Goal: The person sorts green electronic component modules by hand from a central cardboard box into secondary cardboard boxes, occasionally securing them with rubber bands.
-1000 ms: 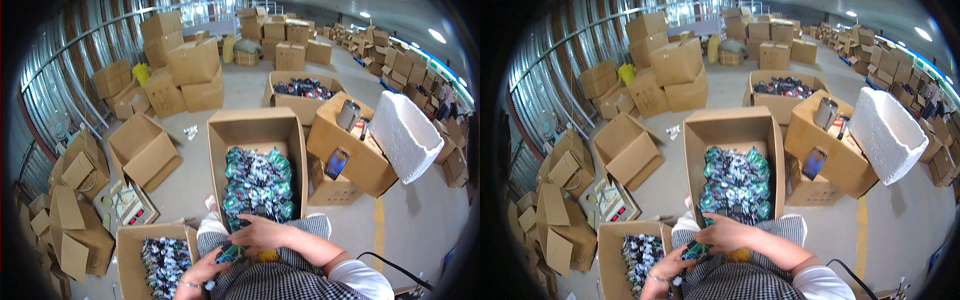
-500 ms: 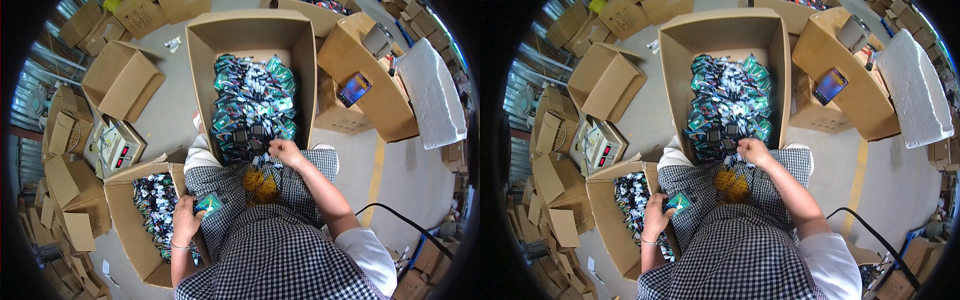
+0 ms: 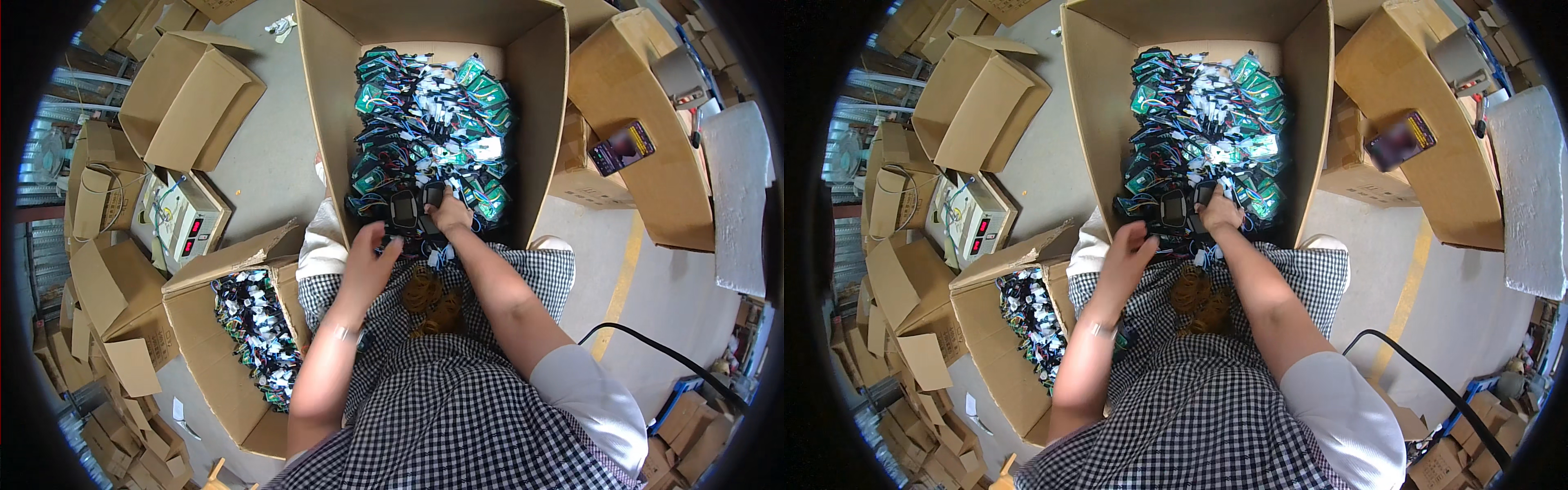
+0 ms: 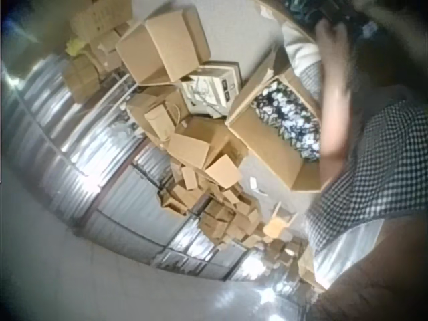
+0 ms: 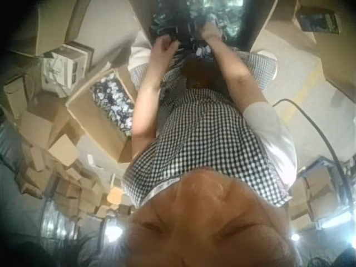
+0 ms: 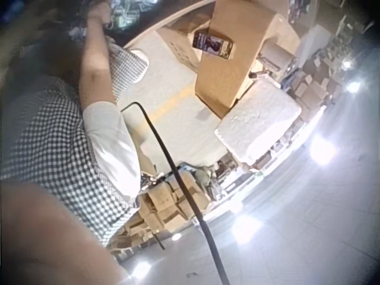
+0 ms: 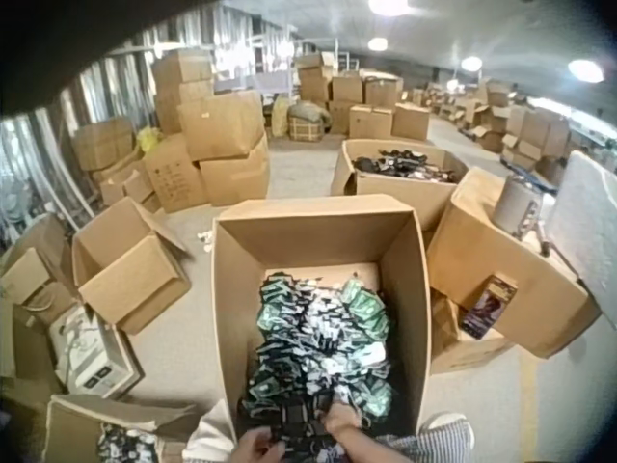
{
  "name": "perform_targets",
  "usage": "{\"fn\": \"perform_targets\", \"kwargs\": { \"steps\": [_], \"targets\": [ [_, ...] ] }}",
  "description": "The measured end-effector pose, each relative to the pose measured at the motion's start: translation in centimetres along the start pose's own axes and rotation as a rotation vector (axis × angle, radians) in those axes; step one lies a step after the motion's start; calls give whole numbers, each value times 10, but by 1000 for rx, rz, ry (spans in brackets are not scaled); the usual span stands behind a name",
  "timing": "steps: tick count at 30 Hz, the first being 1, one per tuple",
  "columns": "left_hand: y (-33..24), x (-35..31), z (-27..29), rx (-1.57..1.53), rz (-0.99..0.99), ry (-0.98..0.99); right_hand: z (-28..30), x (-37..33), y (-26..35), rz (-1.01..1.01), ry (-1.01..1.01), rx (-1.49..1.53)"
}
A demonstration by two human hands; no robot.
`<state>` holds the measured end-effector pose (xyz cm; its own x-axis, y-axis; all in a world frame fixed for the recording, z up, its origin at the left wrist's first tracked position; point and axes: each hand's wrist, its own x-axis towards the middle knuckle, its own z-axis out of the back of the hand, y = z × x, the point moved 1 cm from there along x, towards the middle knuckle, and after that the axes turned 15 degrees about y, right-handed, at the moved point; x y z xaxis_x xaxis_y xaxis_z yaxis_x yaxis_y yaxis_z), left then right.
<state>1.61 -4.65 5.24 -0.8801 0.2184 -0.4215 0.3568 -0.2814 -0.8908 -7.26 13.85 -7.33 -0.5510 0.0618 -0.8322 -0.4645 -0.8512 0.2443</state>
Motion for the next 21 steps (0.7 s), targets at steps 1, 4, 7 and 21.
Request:
{"fn": "perform_targets", "kwargs": {
  "steps": [1,4,7,21],
  "targets": [
    [19,30,-5,134,143,-61,-4,-5,6,43,-67,42],
    [53,98,-17,386,651,-33,-23,-2,1,258,-356,225],
    [46,112,-34,516,877,-93,-26,-3,-8,467,-463,275],
    [-9,46,-51,-1231,-308,-89,16,-148,26,1060,-558,182]
  ]
}}
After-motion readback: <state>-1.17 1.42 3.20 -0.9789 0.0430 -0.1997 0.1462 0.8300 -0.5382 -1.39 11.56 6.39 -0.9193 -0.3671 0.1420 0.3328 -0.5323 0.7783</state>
